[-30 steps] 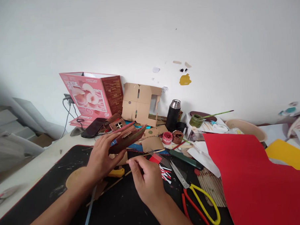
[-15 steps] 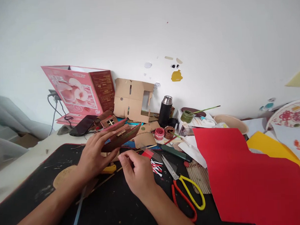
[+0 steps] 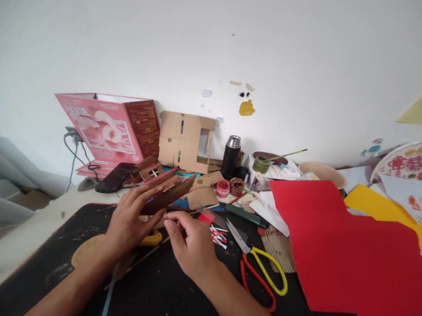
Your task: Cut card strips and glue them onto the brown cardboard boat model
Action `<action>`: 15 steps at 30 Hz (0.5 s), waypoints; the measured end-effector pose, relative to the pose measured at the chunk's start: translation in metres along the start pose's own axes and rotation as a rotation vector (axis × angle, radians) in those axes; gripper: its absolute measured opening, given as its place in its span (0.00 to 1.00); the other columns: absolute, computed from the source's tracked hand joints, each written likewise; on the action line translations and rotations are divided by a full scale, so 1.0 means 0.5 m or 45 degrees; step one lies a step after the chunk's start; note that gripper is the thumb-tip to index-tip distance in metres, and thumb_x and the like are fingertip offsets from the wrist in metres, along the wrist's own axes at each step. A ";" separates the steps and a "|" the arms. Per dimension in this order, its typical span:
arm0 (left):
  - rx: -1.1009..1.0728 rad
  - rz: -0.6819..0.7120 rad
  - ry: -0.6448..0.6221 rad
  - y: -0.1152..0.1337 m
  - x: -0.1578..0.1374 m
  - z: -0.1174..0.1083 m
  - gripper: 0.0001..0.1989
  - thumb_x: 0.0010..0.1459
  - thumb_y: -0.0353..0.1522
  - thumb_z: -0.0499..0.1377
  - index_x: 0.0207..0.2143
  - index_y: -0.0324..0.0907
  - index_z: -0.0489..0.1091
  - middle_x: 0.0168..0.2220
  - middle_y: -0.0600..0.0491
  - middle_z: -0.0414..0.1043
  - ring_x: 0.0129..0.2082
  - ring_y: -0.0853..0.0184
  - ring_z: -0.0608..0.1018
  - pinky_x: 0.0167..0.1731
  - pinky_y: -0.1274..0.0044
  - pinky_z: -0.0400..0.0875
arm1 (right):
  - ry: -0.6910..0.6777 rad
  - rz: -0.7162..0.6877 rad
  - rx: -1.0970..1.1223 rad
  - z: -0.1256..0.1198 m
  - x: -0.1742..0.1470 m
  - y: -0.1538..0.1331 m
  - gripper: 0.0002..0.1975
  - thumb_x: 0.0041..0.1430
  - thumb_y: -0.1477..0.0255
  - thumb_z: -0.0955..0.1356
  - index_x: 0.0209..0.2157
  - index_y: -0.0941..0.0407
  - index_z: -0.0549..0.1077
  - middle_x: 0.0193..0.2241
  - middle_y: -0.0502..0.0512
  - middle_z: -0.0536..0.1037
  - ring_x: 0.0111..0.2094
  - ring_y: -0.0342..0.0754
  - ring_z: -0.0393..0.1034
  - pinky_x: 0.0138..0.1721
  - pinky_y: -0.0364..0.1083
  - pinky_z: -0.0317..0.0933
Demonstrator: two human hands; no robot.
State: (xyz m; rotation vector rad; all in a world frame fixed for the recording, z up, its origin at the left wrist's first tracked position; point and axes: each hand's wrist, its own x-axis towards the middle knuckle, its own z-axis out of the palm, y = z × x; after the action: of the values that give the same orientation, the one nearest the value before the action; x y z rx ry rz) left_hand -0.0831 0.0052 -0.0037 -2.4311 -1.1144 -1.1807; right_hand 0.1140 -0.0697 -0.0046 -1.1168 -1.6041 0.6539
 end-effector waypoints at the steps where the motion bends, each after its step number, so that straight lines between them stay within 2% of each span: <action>1: 0.002 -0.002 -0.002 0.000 0.000 0.000 0.23 0.69 0.34 0.64 0.64 0.47 0.66 0.56 0.41 0.77 0.55 0.49 0.80 0.54 0.59 0.74 | 0.001 -0.001 0.004 0.001 0.000 0.001 0.18 0.76 0.60 0.65 0.48 0.55 0.83 0.29 0.54 0.82 0.26 0.47 0.75 0.30 0.43 0.65; 15: -0.039 -0.009 0.013 0.004 0.003 -0.002 0.24 0.69 0.35 0.64 0.65 0.48 0.65 0.57 0.43 0.77 0.56 0.51 0.79 0.55 0.60 0.73 | -0.006 -0.019 0.006 0.001 -0.002 0.006 0.17 0.77 0.60 0.65 0.49 0.55 0.83 0.28 0.53 0.82 0.26 0.46 0.74 0.29 0.43 0.64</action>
State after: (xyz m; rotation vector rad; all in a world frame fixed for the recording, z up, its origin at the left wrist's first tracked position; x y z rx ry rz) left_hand -0.0815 0.0043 -0.0018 -2.4428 -1.1107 -1.2201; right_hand 0.1146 -0.0695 -0.0076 -1.0998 -1.6128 0.6511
